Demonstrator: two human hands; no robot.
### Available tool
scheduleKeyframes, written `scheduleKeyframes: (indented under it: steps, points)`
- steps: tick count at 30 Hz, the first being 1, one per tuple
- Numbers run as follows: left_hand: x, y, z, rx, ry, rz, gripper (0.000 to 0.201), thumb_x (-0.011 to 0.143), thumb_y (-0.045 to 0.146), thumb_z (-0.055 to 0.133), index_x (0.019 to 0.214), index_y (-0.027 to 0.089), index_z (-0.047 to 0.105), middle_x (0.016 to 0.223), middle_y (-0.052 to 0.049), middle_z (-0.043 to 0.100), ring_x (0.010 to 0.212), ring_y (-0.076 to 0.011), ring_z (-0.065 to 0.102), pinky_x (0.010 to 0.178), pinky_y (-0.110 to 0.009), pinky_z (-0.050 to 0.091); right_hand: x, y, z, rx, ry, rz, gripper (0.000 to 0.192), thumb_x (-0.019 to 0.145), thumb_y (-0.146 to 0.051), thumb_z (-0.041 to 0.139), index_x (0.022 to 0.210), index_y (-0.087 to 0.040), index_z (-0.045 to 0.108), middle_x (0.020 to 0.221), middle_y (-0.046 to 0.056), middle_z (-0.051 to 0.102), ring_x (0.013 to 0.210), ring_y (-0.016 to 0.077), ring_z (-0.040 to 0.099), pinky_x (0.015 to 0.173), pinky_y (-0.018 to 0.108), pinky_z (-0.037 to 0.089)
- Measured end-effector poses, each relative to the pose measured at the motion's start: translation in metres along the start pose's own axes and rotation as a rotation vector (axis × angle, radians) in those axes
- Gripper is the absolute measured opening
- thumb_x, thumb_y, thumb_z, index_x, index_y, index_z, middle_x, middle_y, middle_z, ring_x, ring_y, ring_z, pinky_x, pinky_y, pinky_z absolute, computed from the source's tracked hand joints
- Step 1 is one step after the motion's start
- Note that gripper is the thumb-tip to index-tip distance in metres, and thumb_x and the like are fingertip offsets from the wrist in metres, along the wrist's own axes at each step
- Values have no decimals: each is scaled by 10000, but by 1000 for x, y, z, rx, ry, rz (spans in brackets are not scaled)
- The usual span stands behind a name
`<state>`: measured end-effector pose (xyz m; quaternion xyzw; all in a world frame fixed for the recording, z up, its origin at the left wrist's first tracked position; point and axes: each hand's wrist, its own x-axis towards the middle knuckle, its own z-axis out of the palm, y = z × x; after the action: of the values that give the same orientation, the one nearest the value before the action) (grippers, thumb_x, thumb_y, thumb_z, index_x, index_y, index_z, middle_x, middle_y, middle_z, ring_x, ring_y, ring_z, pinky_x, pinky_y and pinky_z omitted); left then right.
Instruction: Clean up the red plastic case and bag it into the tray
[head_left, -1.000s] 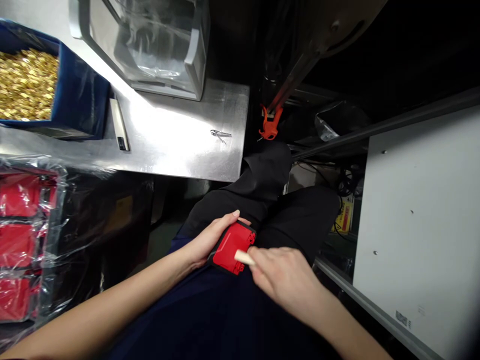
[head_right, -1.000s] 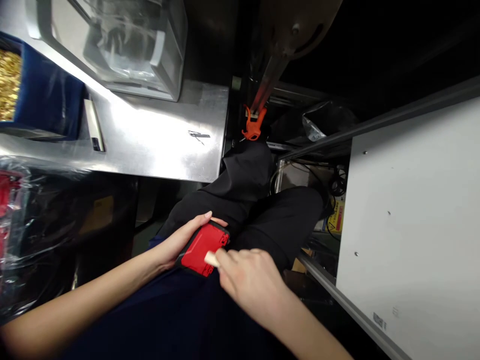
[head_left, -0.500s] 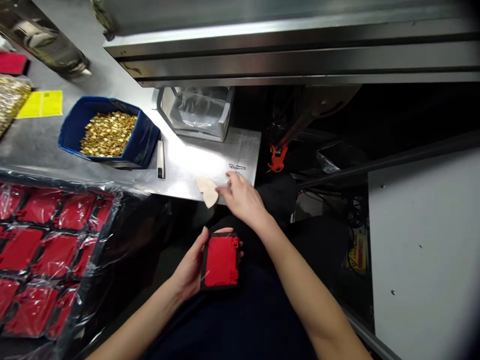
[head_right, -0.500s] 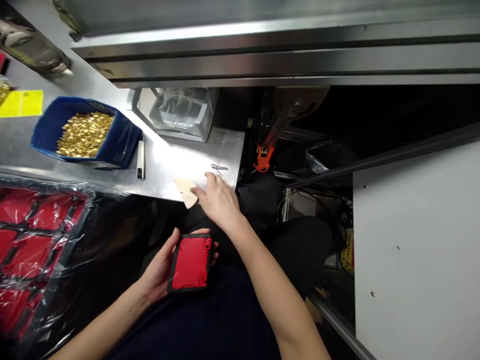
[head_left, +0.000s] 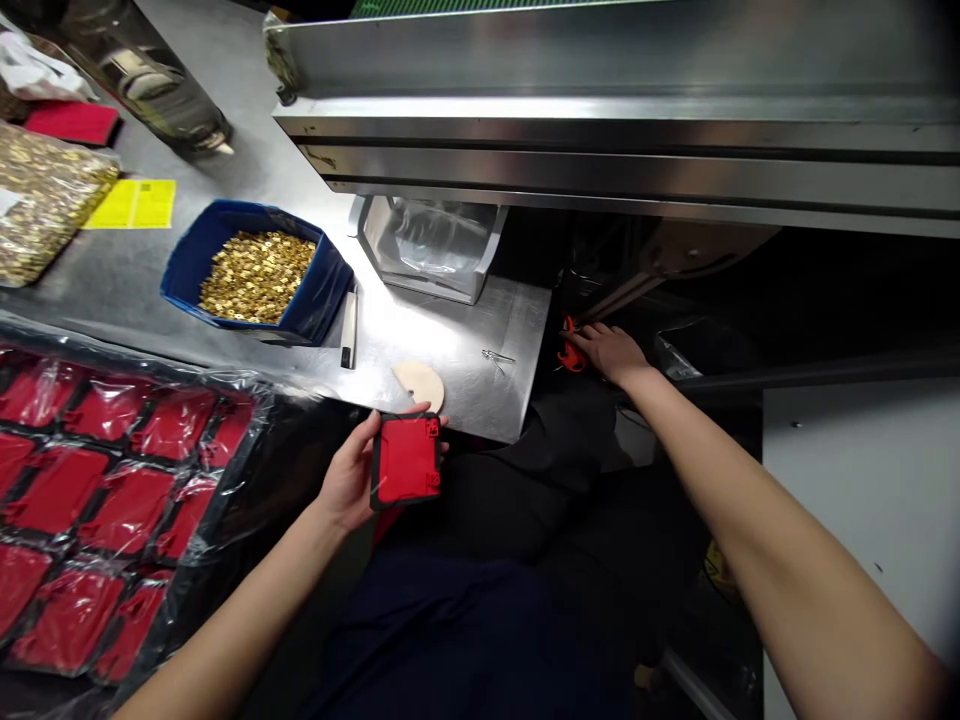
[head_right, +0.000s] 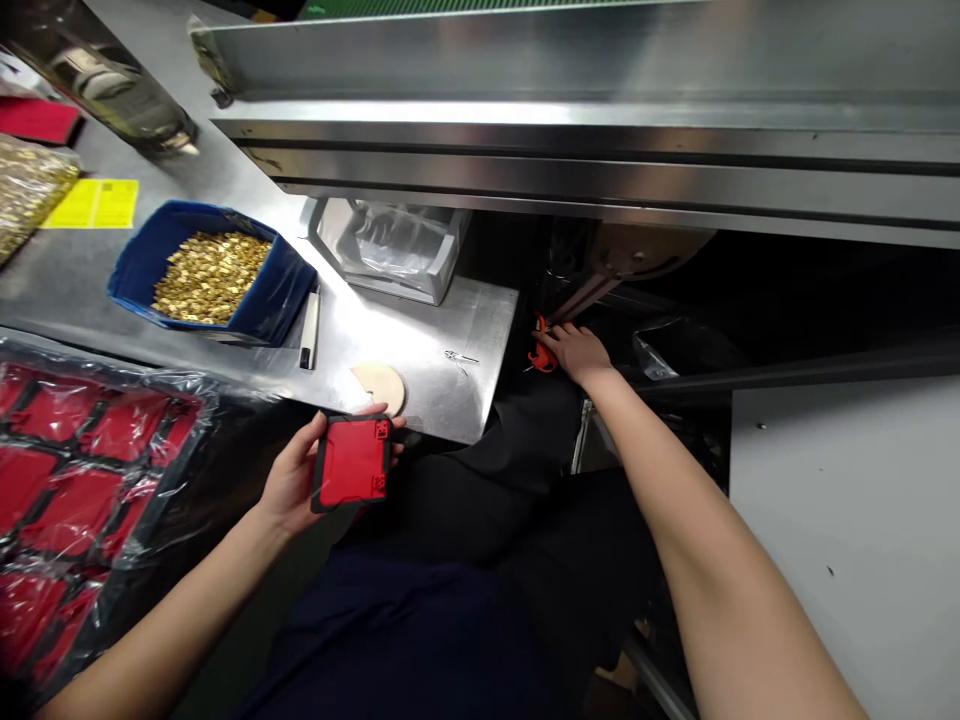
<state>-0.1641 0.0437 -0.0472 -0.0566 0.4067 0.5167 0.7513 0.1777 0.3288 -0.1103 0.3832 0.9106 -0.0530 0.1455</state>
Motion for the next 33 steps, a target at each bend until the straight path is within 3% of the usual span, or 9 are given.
scheduleKeyframes:
  steps: [6,11,15,18,21,23,28,31,33]
  points:
    - [2,11,0,-15,44,108,597,954,569,571,1377,153,639,1440,-154,669,1092,-325,745,901,-437,641,6,13,3,-71,4,-149,534,970,-128,425,1495,-72,498,1269,203,660,1152,324,567,1025,427,410]
    - [-20,-14,-8,190,16,-76,640,894,627,665,1366,198,620,1275,-173,743,1062,-303,743,864,-391,634,-35,7,-44,-100,-13,-257,561,893,-203,560,1446,-117,521,1256,165,641,1081,308,582,945,385,450]
    - [-32,-29,-14,462,65,-104,543,910,528,703,1358,238,603,1171,-123,748,962,-254,725,783,-360,633,-96,-60,-98,-121,-161,-418,359,790,-240,656,1136,-152,687,1298,178,628,1075,322,604,899,408,463]
    - [-39,-37,-17,440,80,-115,564,944,597,614,1377,235,587,1151,-127,739,895,-224,706,750,-344,628,-145,-136,-125,-22,-424,-416,384,671,-291,730,1008,-107,718,1002,175,711,1061,373,651,1052,485,420]
    - [-49,-44,-19,414,25,-101,615,915,597,660,1419,262,548,1221,-127,704,1001,-251,695,817,-378,633,-176,-194,-139,134,-703,-312,257,721,-261,639,933,-139,717,859,129,735,776,305,709,778,421,493]
    - [-57,-46,-22,411,-64,-98,678,871,563,732,1449,289,508,1344,-134,645,1153,-315,660,909,-457,624,-184,-210,-144,234,-795,-235,216,734,-255,591,888,-165,713,828,114,753,695,295,717,589,376,402]
    - [-73,-44,-23,714,-211,-81,875,802,501,818,1528,334,358,1447,-142,576,1234,-370,642,1076,-575,518,-191,-200,-154,267,-741,-110,154,755,-267,577,773,-181,703,717,101,738,629,261,697,506,331,268]
    - [-80,-46,-2,1151,-210,15,1000,782,451,847,1592,381,266,1547,-125,505,1374,-385,546,1211,-612,360,-201,-189,-165,403,-835,-182,240,790,-380,603,638,-201,653,607,69,680,520,206,610,462,301,273]
    - [-84,-51,16,1393,-237,70,1137,740,387,882,1632,410,177,1585,-111,478,1448,-385,472,1241,-607,309,-206,-181,-174,421,-783,-163,187,753,-337,611,617,-210,629,578,44,650,491,181,556,453,290,271]
